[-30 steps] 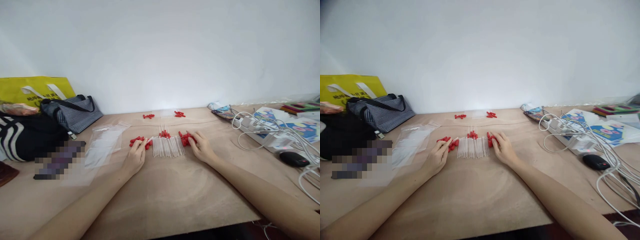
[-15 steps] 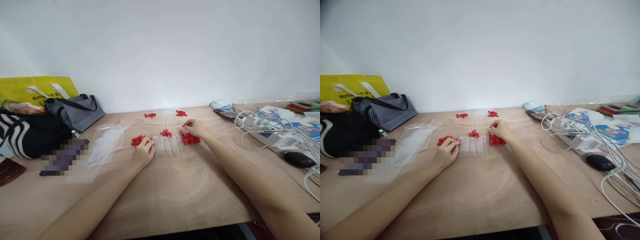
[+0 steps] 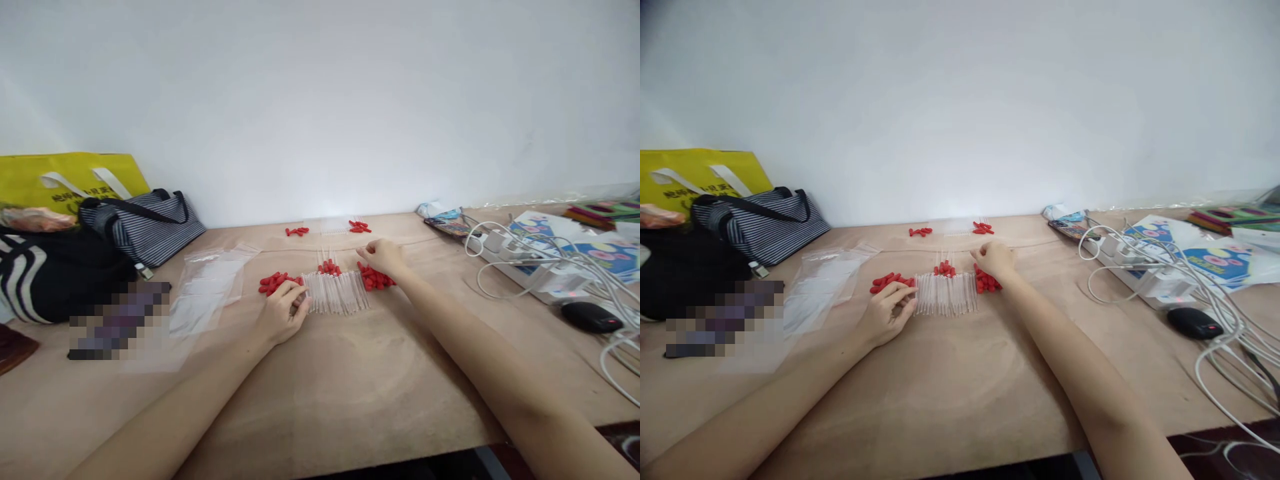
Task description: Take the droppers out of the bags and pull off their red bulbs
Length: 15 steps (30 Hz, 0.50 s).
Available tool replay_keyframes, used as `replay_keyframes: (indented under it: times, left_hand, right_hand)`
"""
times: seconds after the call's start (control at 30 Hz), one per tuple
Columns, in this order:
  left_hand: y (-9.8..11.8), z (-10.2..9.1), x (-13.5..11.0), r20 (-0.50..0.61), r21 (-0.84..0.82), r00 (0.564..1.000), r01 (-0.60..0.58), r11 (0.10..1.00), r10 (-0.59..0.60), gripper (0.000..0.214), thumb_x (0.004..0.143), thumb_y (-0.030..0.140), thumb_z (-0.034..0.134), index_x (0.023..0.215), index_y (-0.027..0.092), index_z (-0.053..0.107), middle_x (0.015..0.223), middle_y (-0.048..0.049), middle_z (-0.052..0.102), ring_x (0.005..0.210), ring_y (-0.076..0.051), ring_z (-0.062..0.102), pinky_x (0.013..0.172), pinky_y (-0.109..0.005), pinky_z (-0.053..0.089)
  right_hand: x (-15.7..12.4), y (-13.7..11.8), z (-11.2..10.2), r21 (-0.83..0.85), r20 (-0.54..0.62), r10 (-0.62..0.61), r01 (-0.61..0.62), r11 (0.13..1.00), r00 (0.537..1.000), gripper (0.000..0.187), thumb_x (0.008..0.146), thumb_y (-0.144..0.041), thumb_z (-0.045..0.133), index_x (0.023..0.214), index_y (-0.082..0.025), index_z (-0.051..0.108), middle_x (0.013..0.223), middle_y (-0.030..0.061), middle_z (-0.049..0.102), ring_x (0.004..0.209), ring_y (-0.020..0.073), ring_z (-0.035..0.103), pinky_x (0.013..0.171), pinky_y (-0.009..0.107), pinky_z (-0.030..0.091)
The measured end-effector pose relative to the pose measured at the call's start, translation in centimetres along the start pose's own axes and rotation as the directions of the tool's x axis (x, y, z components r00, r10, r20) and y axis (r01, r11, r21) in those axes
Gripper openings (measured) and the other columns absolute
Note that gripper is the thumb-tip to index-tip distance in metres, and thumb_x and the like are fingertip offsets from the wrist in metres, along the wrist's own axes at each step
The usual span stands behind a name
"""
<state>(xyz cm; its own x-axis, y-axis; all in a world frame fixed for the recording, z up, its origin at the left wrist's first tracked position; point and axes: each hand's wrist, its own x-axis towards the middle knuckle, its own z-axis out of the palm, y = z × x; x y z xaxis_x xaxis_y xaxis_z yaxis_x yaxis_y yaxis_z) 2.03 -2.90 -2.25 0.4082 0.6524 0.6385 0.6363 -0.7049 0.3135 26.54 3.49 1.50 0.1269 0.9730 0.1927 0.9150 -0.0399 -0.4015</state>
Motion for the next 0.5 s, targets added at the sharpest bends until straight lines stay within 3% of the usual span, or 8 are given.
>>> replay_keyframes:
  times: [0.1,0.27,0.5]
  left_hand:
    - [0.0,-0.3,0.0,-0.004,0.011,1.0,0.03,0.999,-0.03,0.019,0.081,0.02,0.043,0.09,0.012,0.059,0.078,-0.0046,0.054,0.06,-0.01,0.056,0.058,-0.023,0.05]
    - [0.0,-0.5,0.0,0.049,-0.015,0.997,0.06,0.998,-0.059,0.022,0.081,0.023,0.046,0.096,0.013,0.058,0.077,-0.004,0.053,0.061,-0.01,0.054,0.059,-0.022,0.05]
    - [0.1,-0.3,0.1,0.055,0.031,0.997,0.061,0.998,-0.062,0.022,0.082,0.027,0.046,0.092,0.013,0.06,0.072,-0.002,0.051,0.055,-0.009,0.051,0.053,-0.021,0.047]
  right_hand:
    - [-0.4,-1.8,0.6,-0.06,0.051,-0.037,0.04,0.997,0.998,0.026,0.079,-0.04,0.045,0.078,-0.022,0.063,0.086,0.005,0.066,0.087,0.022,0.057,0.084,0.04,0.031]
    - [-0.2,-4.5,2.5,-0.104,0.141,-0.013,0.028,0.994,0.99,0.022,0.074,-0.034,0.051,0.076,-0.018,0.065,0.084,0.0099,0.066,0.087,0.0243,0.058,0.086,0.044,0.029]
    - [0.8,-5.3,3.3,-0.108,0.173,0.006,0.013,0.994,0.985,0.023,0.073,-0.035,0.055,0.08,-0.015,0.065,0.085,0.0147,0.065,0.088,0.0271,0.058,0.084,0.045,0.032]
